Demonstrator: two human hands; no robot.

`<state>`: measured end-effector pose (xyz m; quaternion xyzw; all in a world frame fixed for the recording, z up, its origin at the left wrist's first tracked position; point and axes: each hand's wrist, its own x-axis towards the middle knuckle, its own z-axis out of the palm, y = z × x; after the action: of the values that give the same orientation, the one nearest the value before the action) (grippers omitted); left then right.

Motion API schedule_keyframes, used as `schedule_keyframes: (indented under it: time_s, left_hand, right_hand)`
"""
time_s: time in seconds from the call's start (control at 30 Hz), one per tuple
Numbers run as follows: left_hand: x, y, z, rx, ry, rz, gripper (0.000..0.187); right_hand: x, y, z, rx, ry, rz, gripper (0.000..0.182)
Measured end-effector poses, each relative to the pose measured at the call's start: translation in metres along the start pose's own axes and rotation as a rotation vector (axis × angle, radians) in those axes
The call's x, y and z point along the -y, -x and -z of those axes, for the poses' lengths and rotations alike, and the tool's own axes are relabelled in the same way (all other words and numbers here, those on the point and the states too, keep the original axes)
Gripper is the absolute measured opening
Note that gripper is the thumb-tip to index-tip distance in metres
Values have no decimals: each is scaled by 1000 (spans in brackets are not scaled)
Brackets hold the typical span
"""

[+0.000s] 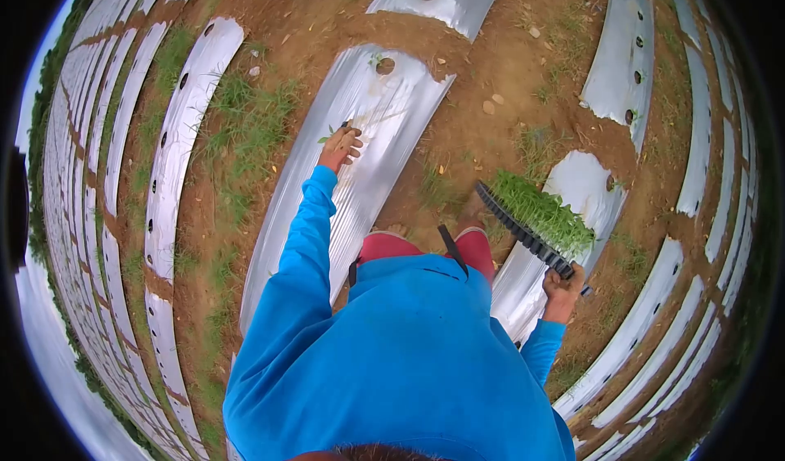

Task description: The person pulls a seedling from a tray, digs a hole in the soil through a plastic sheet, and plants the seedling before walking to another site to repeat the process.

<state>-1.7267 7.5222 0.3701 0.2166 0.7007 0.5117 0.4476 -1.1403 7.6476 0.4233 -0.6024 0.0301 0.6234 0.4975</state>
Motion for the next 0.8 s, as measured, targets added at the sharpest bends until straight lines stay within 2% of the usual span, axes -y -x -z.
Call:
schedule_keyframes:
  time_s: [0.03,0.13,0.17,0.23,0.27,0.3,0.37,0.47,0.53,0.6,0.7,0.73,0.77,0.8]
  left_hand:
    - [9,-13,-7,-20,6,39,33]
    - [61,-21,-34,-155,8,295,34]
    - [99,-14,-44,-234,30,447,33]
    - [168,30,-76,-381,41,744,29]
    - [192,46,-93,-327,-79,1073,23]
    - [269,70,-100,-172,39,1199,20]
    - [211,107,-164,-79,-25,1373,29]
    - [176,122,-233,-248,260,1302,28]
    - [170,110,-260,-147,117,1070,32]
    - [174,82,-277,-112,96,1016,35]
    - [176,-6,-288,-202,273,1167,36]
    - [173,-43,-289,-272,351,1195,36]
    - [165,-88,-283,-182,363,1179,34]
    - [159,-127,-269,-114,389,1167,32]
  right_hand:
    - [17,-21,-20,-31,-109,-189,14]
    - [43,-92,-62,-2,-109,-289,14]
    - [49,-104,-87,-58,-43,-258,7]
    - [72,-135,-118,9,-8,-311,7]
    - [80,-161,-131,35,10,-306,6]
    - [92,-181,-153,-19,34,-324,6]
    - [115,-211,-193,13,53,-328,8]
    - [141,-247,-255,-67,94,-278,20]
    - [159,-281,-292,-77,76,-333,24]
    - [174,-299,-328,-47,116,-364,19]
    - [199,-342,-375,-40,118,-346,8]
    - [214,-362,-384,-75,54,-309,16]
    - [223,-389,-392,-97,8,-293,25]
    - [234,-410,-402,-61,-32,-398,26]
